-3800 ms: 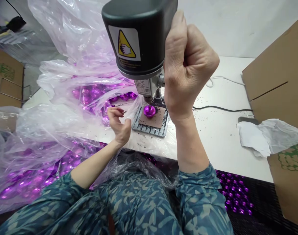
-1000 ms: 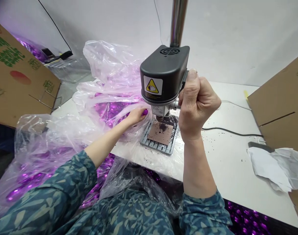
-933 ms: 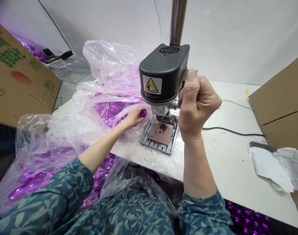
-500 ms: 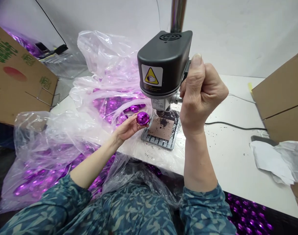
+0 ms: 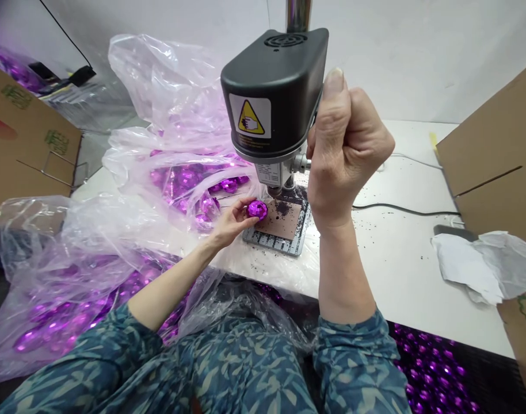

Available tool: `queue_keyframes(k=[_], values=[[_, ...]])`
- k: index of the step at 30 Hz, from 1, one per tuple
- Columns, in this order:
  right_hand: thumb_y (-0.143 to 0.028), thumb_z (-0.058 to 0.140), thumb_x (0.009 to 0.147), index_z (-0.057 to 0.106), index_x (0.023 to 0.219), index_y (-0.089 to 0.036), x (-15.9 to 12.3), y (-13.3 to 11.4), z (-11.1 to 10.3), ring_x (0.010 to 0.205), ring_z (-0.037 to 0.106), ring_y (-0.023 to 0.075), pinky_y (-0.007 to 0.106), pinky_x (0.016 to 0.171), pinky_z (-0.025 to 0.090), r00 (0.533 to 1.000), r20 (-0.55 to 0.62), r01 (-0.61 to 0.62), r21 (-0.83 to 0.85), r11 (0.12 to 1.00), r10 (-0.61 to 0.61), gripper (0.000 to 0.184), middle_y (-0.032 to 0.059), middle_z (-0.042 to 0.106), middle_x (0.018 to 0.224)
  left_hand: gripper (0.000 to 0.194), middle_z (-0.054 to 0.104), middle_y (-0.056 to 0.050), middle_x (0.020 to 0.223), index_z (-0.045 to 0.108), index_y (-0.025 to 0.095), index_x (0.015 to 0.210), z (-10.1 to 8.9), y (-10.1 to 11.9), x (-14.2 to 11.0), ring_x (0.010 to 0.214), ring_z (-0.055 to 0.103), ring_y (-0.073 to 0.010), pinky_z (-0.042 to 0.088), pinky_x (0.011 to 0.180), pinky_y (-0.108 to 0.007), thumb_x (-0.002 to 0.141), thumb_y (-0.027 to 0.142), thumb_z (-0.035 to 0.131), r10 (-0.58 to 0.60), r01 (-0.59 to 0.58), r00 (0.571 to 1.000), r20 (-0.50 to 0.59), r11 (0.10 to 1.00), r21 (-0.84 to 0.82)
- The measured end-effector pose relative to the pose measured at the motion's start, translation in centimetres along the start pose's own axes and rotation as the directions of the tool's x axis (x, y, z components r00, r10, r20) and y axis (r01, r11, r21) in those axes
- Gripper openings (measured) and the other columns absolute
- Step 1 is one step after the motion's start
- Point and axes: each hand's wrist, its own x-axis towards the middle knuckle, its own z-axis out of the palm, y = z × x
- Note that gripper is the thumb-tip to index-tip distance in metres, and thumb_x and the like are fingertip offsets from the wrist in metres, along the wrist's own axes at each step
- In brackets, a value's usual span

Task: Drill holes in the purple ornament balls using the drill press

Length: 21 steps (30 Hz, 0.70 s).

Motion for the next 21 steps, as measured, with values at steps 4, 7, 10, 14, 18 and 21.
queue_keyframes(k=[4,7,10,14,18,21], values=[[-0.066,0.064,0.092,0.035,0.059,-0.023,-0.1,-0.2,0.1,0.042,0.030,0.0040,0.028,0.047,0.028,1.000,-0.002,0.015,-0.039,0.999,-0.015,0.061,-0.0088,0.033,0.050,0.078,0.078,-0.013,0.124,0.064,0.020,0.126,0.7,-1.1,0.7,0.115,0.078,-0.0279,0.061,0.109,-0.047,0.070,0.059,0.102,0.019,-0.019,1.000,-0.009,0.997,0.076],[-0.071,0.061,0.091,0.035,0.060,-0.026,-0.1,-0.4,0.2,0.042,0.029,0.0068,0.032,0.047,0.028,1.000,0.002,0.009,-0.078,0.997,-0.009,0.061,-0.0074,0.033,0.051,0.073,0.078,-0.013,0.121,0.066,0.019,0.119,0.9,-1.5,1.3,0.112,0.078,-0.0278,0.062,0.106,-0.046,0.069,0.056,0.103,0.034,-0.031,0.999,-0.025,0.993,0.111],[-0.082,0.046,0.092,0.028,0.061,-0.028,-0.1,-0.5,0.3,0.043,0.027,0.0104,0.035,0.049,0.032,1.000,-0.004,0.001,-0.187,0.982,-0.002,0.065,-0.0057,0.029,0.050,0.072,0.080,-0.013,0.119,0.066,0.018,0.119,0.8,-1.6,1.8,0.111,0.078,-0.0273,0.061,0.105,-0.045,0.070,0.056,0.103,0.022,-0.020,0.999,-0.027,0.997,0.076],[-0.081,0.048,0.091,0.026,0.063,-0.029,-0.2,0.1,0.5,0.045,0.027,0.0115,0.036,0.051,0.033,0.999,-0.017,0.032,-0.173,0.984,-0.035,0.063,-0.0050,0.028,0.051,0.071,0.081,-0.011,0.119,0.066,0.018,0.122,0.7,-1.8,2.1,0.108,0.078,-0.0257,0.061,0.101,-0.041,0.074,0.059,0.100,0.010,-0.011,1.000,0.004,0.998,0.063],[-0.083,0.048,0.091,0.026,0.064,-0.028,-0.3,0.6,0.5,0.048,0.026,0.0116,0.036,0.053,0.031,1.000,-0.001,0.004,-0.093,0.996,-0.004,0.066,-0.0047,0.027,0.055,0.074,0.080,-0.011,0.119,0.067,0.018,0.124,1.0,-2.1,2.3,0.109,0.077,-0.0259,0.060,0.100,-0.039,0.075,0.061,0.100,0.042,-0.044,0.999,0.023,0.994,0.098],[-0.088,0.043,0.090,0.024,0.065,-0.027,-0.3,0.6,0.4,0.049,0.025,0.0117,0.036,0.053,0.031,1.000,0.003,-0.019,-0.124,0.992,0.019,0.068,-0.0046,0.025,0.055,0.074,0.078,-0.011,0.123,0.067,0.019,0.126,1.3,-2.5,2.6,0.111,0.076,-0.0265,0.059,0.103,-0.041,0.076,0.064,0.099,0.080,-0.084,0.996,0.036,0.987,0.138]])
